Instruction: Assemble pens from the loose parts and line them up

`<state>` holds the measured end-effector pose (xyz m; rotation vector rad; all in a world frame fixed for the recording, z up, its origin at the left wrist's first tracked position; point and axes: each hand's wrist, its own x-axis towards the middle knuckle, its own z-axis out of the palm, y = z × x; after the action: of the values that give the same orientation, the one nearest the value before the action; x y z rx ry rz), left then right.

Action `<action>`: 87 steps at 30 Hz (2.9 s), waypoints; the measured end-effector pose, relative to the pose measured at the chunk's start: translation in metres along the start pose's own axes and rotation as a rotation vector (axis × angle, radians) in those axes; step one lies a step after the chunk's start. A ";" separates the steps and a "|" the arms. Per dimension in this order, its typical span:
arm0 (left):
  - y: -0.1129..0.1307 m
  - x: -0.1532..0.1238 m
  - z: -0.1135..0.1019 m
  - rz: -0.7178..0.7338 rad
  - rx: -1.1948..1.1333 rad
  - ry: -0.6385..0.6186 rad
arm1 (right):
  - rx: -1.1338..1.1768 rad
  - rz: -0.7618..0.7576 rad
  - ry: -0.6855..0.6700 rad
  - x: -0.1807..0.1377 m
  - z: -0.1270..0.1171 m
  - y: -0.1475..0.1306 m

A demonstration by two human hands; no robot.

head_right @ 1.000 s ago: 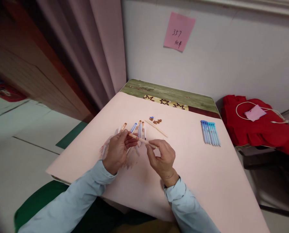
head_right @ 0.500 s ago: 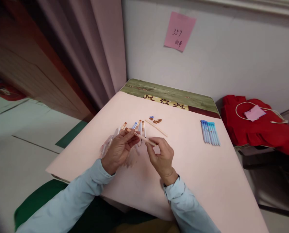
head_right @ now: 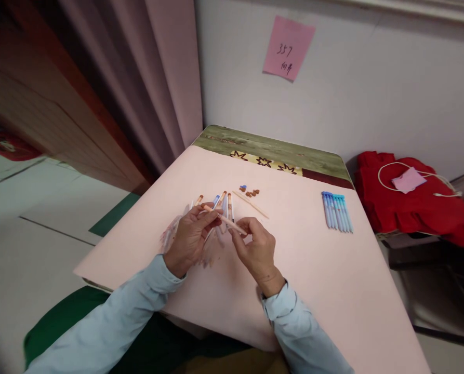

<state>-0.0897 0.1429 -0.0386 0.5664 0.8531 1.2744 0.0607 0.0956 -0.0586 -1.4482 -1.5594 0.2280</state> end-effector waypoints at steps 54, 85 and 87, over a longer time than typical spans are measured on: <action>0.000 0.001 -0.010 -0.025 0.290 -0.127 | 0.511 0.514 -0.320 0.035 -0.018 0.022; -0.003 -0.009 -0.008 -0.306 0.260 -0.329 | 0.765 0.390 -0.275 0.069 -0.024 0.018; -0.003 -0.009 -0.008 -0.314 0.267 -0.329 | 0.768 0.382 -0.276 0.068 -0.023 0.016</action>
<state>-0.0949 0.1325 -0.0436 0.7954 0.8019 0.7604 0.0993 0.1478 -0.0239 -1.0926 -1.1720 1.1579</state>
